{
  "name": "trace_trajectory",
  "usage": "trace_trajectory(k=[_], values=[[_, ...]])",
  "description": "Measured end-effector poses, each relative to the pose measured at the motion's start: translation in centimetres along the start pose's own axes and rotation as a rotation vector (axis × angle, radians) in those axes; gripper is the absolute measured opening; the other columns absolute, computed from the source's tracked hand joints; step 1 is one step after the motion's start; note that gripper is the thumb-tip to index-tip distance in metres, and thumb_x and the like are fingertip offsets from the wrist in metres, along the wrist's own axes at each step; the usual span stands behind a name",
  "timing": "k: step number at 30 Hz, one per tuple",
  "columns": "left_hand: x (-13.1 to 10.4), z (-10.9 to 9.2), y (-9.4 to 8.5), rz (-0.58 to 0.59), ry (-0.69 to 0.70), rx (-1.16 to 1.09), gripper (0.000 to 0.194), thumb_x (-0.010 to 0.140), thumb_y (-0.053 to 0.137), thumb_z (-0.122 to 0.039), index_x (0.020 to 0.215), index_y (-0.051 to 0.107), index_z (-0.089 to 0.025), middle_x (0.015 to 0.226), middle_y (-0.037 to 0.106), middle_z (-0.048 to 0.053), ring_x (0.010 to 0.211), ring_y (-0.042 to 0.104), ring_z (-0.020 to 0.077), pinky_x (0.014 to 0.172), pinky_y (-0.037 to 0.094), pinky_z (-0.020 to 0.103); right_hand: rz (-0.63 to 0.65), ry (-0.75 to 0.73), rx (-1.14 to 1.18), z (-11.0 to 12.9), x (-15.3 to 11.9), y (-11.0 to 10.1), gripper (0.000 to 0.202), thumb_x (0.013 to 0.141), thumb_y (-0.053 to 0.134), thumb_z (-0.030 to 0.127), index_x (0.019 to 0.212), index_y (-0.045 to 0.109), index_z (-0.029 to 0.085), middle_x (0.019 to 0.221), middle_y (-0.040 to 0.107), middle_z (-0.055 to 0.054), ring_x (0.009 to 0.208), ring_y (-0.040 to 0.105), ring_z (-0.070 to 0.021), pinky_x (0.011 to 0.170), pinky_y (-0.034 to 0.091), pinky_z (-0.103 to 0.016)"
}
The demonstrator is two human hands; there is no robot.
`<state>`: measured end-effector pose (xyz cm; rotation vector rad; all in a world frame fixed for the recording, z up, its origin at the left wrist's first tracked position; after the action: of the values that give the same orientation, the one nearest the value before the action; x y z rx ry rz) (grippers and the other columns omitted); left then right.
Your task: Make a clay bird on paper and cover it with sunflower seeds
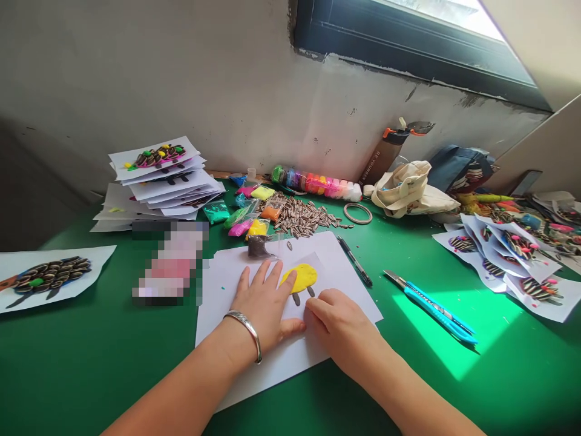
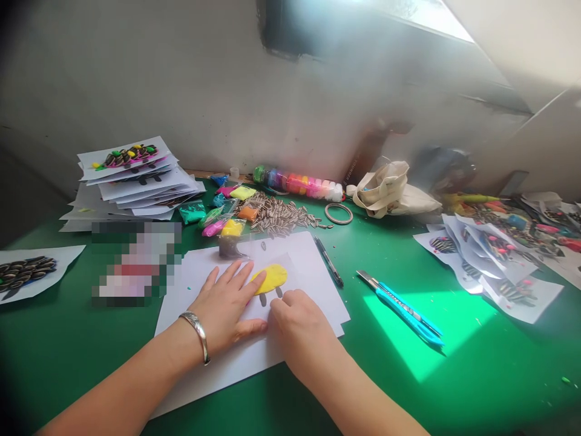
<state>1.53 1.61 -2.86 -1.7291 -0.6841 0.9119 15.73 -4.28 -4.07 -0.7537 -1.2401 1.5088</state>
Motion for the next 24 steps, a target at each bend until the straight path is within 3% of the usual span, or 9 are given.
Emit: trace_trajectory(k=[7,13,19,24], values=[[-0.1,0.0,-0.2,0.005,-0.004,-0.037,0.083,0.076,0.060,-0.061,0.146,0.035,-0.025,0.156,0.026,0.014,0.144,0.015,0.0374,0.111,0.012,0.065,-0.101,0.023,0.216,0.1,1.0,-0.9,0.023,0.087,0.047,0.005,0.091,0.065,0.020,0.089,0.060,-0.006,0.081,0.056,-0.0168,0.068,0.046,-0.026],[-0.1,0.0,-0.1,-0.007,-0.001,-0.059,0.083,0.075,0.061,-0.061,0.146,0.035,-0.027,0.156,0.027,0.013,0.144,0.015,0.0373,0.111,0.011,0.065,-0.081,-0.008,0.391,0.2,3.2,-2.6,0.024,0.087,0.049,0.005,0.088,0.067,0.022,0.090,0.062,-0.003,0.081,0.059,-0.0136,0.073,0.047,-0.024],[0.0,0.2,0.0,-0.015,0.012,-0.066,0.083,0.075,0.062,-0.060,0.146,0.035,-0.027,0.156,0.027,0.013,0.144,0.015,0.0372,0.111,0.011,0.064,-0.018,-0.057,0.342,0.5,4.4,-2.8,0.023,0.089,0.049,0.007,0.092,0.066,0.021,0.090,0.062,-0.004,0.083,0.057,-0.0147,0.073,0.046,-0.025],[0.0,0.3,0.0,0.002,0.011,-0.067,0.085,0.075,0.061,-0.059,0.148,0.031,-0.026,0.156,0.025,0.012,0.144,0.015,0.0365,0.112,0.010,0.064,-0.123,-0.026,0.228,-0.3,3.0,-1.7,0.021,0.089,0.047,0.009,0.087,0.066,0.019,0.081,0.060,-0.005,0.076,0.055,-0.0159,0.068,0.043,-0.026]])
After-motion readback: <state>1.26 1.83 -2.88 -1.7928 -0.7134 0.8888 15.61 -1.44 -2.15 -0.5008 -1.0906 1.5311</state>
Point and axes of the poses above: each hand's wrist, its own x-axis towards the middle knuckle, its own y-axis out of the palm, z = x × y, the point moved 4 cm from there along x, towards the middle knuckle
